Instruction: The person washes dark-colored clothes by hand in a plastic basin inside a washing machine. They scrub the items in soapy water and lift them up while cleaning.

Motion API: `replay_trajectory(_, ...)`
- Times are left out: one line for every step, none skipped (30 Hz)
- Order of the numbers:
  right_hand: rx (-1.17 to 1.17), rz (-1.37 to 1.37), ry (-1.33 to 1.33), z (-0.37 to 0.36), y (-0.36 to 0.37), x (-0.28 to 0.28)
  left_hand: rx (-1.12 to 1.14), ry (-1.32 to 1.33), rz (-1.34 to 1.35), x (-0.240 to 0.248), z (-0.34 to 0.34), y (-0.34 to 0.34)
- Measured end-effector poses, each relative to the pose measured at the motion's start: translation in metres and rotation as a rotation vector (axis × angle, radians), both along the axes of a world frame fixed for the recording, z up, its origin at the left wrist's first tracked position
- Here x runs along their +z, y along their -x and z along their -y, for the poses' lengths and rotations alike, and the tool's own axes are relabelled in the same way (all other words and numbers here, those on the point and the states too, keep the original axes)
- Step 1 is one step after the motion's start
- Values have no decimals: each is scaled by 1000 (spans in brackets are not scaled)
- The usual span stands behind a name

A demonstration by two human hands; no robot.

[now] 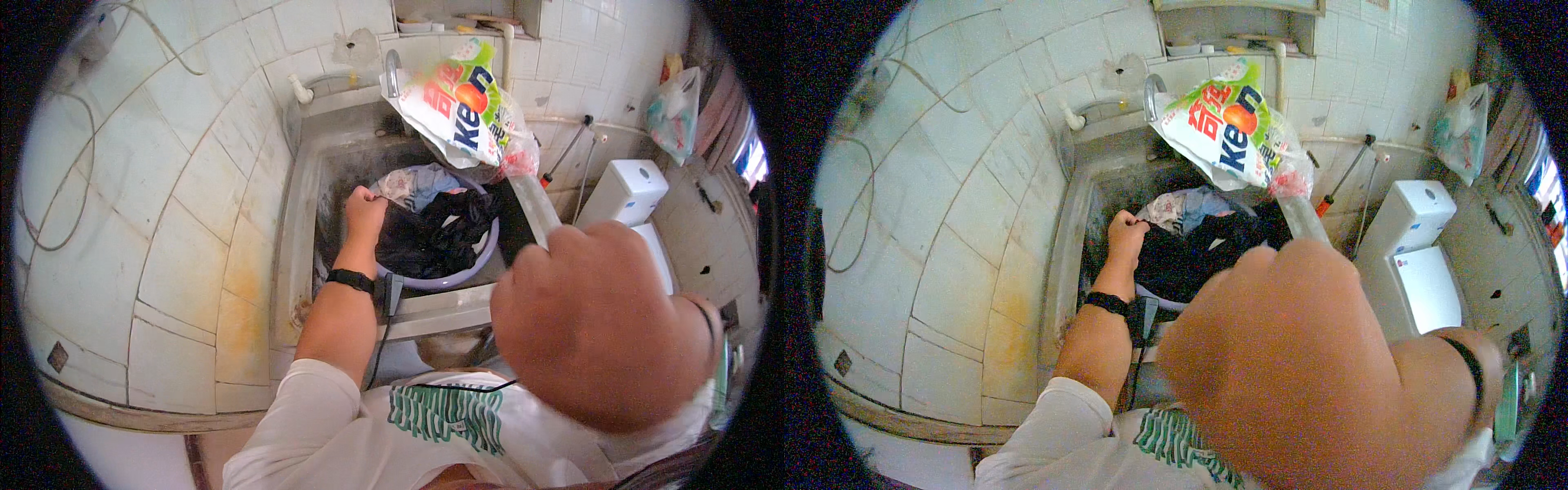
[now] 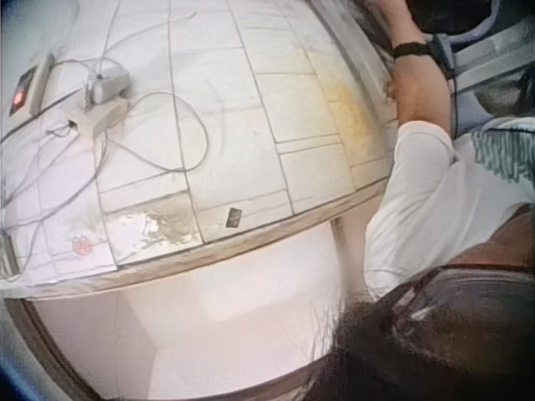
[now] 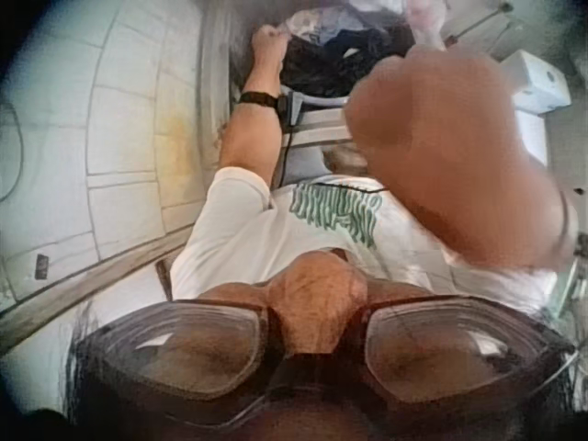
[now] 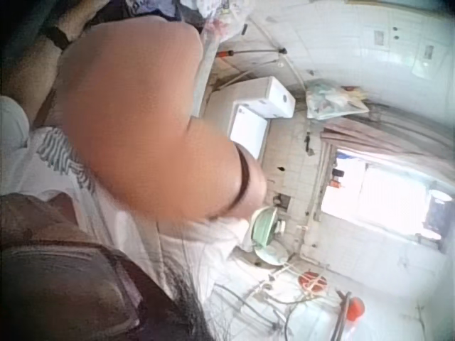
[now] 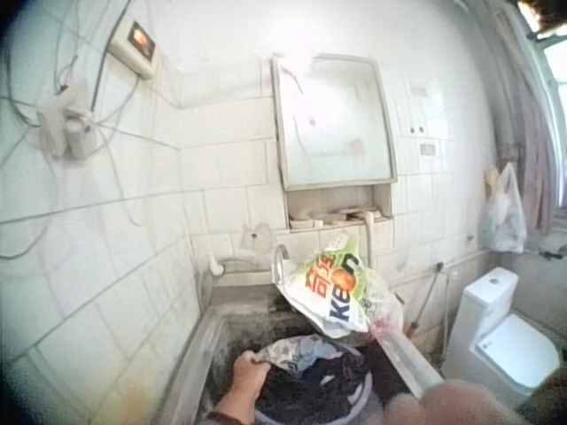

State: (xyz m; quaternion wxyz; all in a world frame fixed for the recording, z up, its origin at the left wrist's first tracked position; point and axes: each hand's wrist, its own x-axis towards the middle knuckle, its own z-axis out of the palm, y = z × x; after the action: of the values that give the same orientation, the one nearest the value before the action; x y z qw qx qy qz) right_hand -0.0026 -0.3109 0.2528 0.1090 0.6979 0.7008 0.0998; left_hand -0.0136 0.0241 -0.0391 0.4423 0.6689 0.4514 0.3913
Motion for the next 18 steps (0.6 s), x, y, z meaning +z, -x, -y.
replay_trajectory(62, -53, -5, -17, -13, -13, 48, -6, -2, 1, -1, 20)
replay_trajectory(81, -82, -9, -36, -26, -29, 156, -185, -84, 4, 5, 20)
replay_trajectory(193, -137, -242, -60, -49, -64, 255, -359, -161, 10, 12, 15)
replay_trajectory(297, -136, -429, -81, -79, -102, 198, -265, -306, 21, 26, 2)
replay_trajectory(218, -63, -486, -85, -111, -141, 183, -260, -274, 24, 31, -6)
replay_trajectory(-91, 6, -15, -83, -133, -151, 153, -201, -230, 25, 32, -10)
replay_trajectory(-378, 56, 438, -86, -141, -146, 147, -157, -198, 29, 24, -4)
replay_trajectory(-375, 63, 415, -82, -149, -138, 155, -159, -45, 21, 7, -3)
replay_trajectory(-335, -140, 113, -76, -155, -129, 133, -182, 103, 21, -6, -1)
replay_trajectory(-303, -340, -178, -65, -163, -122, 44, -115, 255, 36, -1, -2)
replay_trajectory(-311, -522, -387, -54, -164, -103, -36, -47, 400, 64, 11, 6)
replay_trajectory(-304, -709, -596, -45, -161, -78, -11, -127, 425, 89, 18, 22)
replay_trajectory(-196, -766, -836, -29, -171, -63, 6, -206, 454, 118, 28, 38)
replay_trajectory(-24, -882, -1034, -16, -168, -45, -62, -230, 621, 149, 40, 60)
replay_trajectory(136, -1009, -1224, 0, -148, -26, -27, -334, 703, 176, 53, 75)
replay_trajectory(175, -913, -1353, 19, -138, -17, -17, -476, 739, 197, 62, 93)
replay_trajectory(287, -887, -1426, 38, -124, -7, 0, -565, 819, 221, 70, 112)
replay_trajectory(398, -835, -1459, 68, -107, 7, -304, -651, 1104, 247, 94, 120)
